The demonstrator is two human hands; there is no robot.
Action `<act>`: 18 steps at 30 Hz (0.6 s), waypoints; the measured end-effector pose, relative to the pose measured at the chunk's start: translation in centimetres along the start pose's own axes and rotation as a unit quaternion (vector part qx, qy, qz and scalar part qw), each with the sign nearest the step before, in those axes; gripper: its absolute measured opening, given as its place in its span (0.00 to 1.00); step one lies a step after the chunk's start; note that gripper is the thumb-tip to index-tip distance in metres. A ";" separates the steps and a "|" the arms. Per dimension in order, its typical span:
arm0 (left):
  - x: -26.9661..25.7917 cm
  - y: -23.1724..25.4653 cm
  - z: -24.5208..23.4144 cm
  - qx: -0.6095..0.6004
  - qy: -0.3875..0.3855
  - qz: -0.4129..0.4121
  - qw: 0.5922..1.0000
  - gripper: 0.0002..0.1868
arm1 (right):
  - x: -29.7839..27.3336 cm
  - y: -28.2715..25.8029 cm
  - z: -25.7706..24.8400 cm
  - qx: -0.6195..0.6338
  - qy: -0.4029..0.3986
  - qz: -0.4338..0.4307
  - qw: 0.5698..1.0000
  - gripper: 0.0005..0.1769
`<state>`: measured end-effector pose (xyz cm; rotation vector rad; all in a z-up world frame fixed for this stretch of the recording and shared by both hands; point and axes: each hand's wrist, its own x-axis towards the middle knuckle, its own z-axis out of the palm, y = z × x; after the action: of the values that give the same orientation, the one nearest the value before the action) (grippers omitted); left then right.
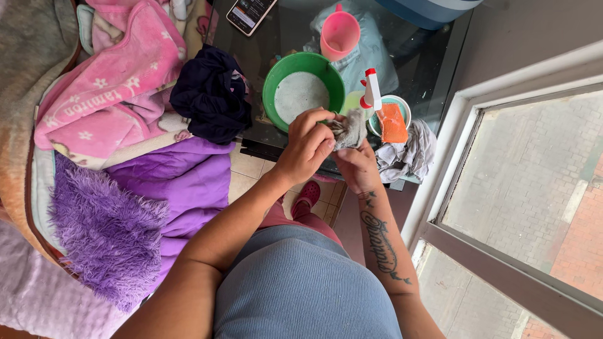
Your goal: The person cleans a window by applying soapy water from a bowl with a cloth, scrubbing the glass and the white frame, and then rinsing the cloth in the bowl.
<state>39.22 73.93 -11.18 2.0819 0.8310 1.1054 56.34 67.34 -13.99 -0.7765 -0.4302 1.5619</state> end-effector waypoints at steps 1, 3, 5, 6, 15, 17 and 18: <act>-0.4 0.0 0.0 -0.032 0.006 -0.017 0.999 0.06 | -0.1 -0.2 0.0 0.015 0.013 -0.014 1.000 0.31; -0.5 -0.2 0.4 -0.100 0.014 -0.035 0.994 0.07 | -0.2 -0.2 0.3 -0.034 0.040 -0.048 0.997 0.32; -0.2 0.1 1.4 -0.250 0.001 -0.174 0.952 0.10 | -0.5 -0.8 0.7 -0.057 0.043 -0.103 0.992 0.34; -0.4 0.7 1.9 -0.322 -0.013 -0.249 0.913 0.11 | -1.4 -0.9 1.0 -0.056 0.033 -0.130 0.989 0.35; 4.9 6.6 2.3 -0.343 -0.157 -0.057 0.924 0.10 | -10.2 -1.6 0.6 0.055 0.144 -0.297 0.942 0.23; 5.0 8.4 3.2 -0.399 -0.258 -0.008 0.880 0.10 | -12.7 -1.0 1.4 0.043 0.191 -0.366 0.910 0.22; 4.6 9.4 3.8 -0.425 -0.305 0.013 0.852 0.10 | -14.2 -0.4 2.5 0.037 0.200 -0.413 0.888 0.22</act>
<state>46.75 70.95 -3.56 1.4976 -0.0360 0.5676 54.82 54.00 -8.80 -0.6989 -0.3249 0.5948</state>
